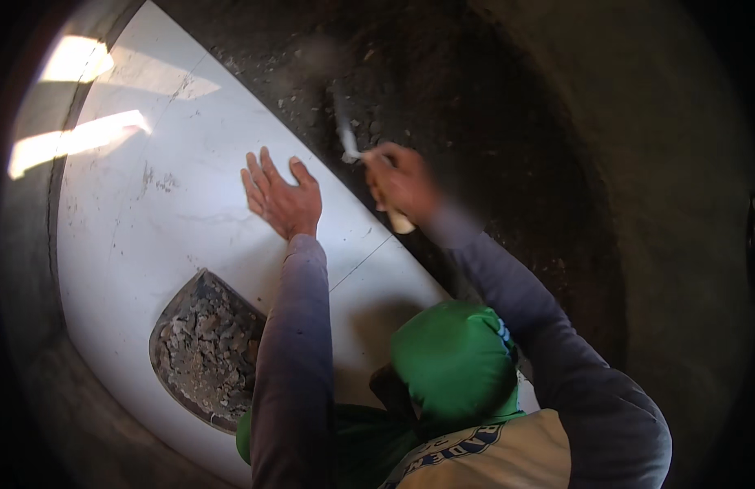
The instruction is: The person uses a trowel to spread and level mortar on a floor surface, moving pieces of rubble into a tray and smoothing the underlying material.
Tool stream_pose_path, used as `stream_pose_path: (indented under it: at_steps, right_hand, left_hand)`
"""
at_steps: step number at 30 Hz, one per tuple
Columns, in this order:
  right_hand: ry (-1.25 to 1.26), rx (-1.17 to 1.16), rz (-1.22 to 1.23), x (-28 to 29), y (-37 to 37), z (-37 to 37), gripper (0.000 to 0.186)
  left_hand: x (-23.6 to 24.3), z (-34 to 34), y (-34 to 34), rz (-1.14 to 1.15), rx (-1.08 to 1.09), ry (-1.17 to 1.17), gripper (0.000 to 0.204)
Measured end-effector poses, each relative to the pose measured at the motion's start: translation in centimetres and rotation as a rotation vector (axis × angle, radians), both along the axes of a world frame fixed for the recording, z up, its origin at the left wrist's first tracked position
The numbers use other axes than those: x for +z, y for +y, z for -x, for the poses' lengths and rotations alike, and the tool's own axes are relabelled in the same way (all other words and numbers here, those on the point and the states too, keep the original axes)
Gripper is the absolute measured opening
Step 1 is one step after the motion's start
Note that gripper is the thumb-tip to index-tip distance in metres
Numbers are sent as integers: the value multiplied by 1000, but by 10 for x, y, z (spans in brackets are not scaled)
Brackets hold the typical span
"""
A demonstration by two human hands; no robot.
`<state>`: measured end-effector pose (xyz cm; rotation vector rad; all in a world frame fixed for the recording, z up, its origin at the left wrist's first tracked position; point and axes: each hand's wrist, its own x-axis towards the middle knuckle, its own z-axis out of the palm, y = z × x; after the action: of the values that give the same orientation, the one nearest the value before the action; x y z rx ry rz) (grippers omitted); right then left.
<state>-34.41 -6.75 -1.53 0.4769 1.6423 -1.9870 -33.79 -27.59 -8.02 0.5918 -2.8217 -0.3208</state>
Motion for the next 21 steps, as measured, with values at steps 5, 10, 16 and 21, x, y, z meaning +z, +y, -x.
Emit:
stream_pose_path:
  at_steps: [5,10,16,21]
  right_hand:
    - [-143,-262,-58,-45,31,27,31]
    - [-212,-545,-131,-23,76,-64,29]
    - [-20,-390,144,-3,24,93,29]
    - [-26,-548,105,-52,74,151,28]
  left_hand:
    - [-7,3,16,-21,-8,-61,65]
    - [1,2,1,22,9,-26,64]
    - [3,2,6,18,15,-36,62]
    - [-5,4,20,9,6,-70,61]
